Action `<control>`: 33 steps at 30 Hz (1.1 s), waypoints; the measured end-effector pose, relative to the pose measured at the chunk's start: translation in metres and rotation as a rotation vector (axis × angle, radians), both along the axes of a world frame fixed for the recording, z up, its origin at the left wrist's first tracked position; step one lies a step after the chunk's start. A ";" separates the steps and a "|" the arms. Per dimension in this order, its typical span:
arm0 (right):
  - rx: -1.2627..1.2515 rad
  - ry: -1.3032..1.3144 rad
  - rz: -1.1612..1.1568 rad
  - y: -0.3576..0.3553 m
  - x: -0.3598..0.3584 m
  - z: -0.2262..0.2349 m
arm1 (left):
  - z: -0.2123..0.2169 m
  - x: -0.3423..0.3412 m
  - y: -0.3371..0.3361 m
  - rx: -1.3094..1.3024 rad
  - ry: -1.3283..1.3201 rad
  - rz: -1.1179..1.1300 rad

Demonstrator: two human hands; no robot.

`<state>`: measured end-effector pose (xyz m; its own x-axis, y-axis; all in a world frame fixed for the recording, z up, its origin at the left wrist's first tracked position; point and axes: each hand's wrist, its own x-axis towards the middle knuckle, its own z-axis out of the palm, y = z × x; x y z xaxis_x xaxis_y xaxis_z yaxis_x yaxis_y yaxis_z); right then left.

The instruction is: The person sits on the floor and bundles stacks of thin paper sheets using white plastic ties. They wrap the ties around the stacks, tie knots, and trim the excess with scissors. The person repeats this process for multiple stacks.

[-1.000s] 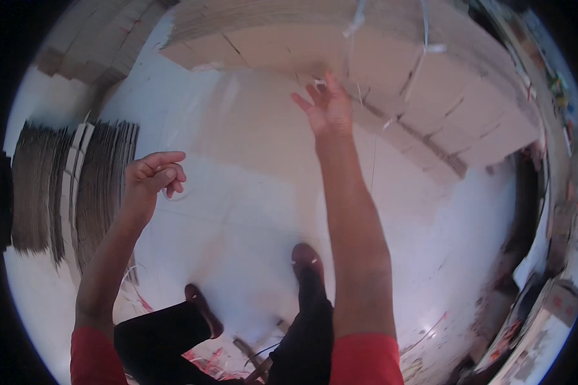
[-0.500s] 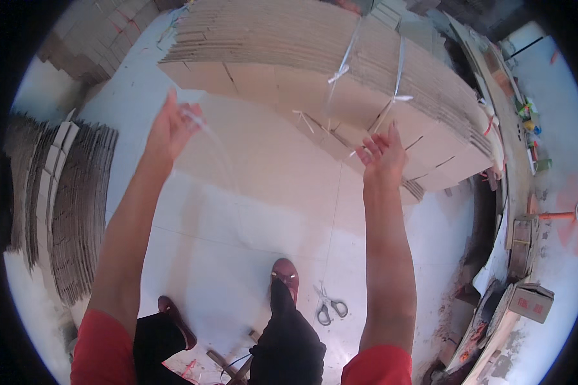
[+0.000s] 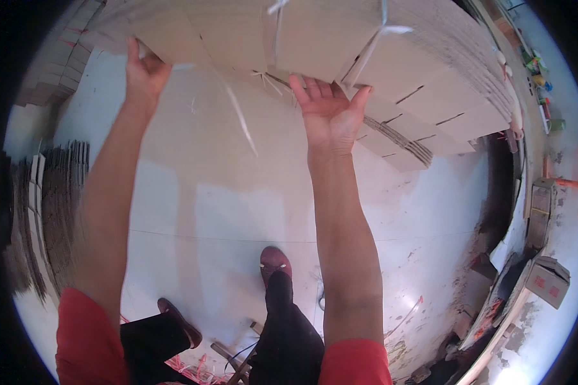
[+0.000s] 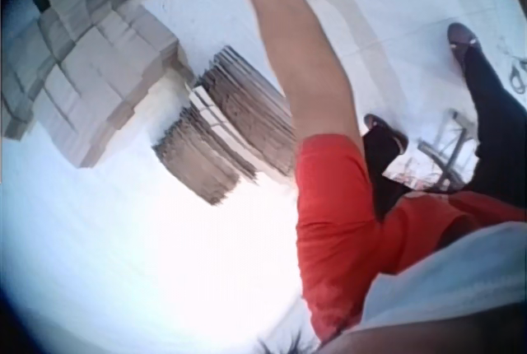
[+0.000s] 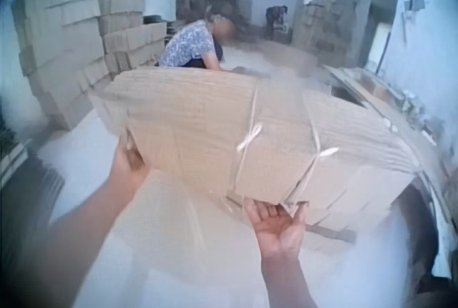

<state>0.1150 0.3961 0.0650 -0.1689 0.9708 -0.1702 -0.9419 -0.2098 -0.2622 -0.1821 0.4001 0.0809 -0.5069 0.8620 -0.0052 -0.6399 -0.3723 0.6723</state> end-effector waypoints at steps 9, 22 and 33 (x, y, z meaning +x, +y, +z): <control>-0.175 -0.165 -0.067 0.018 -0.011 0.014 | 0.012 -0.055 0.051 -0.592 0.453 -0.045; 0.488 -1.324 -0.110 -0.016 0.040 0.090 | -0.017 0.019 0.014 -0.275 -0.153 0.041; 1.324 -2.069 -0.256 0.253 0.041 0.206 | 0.037 0.140 0.013 -0.350 -0.293 -0.260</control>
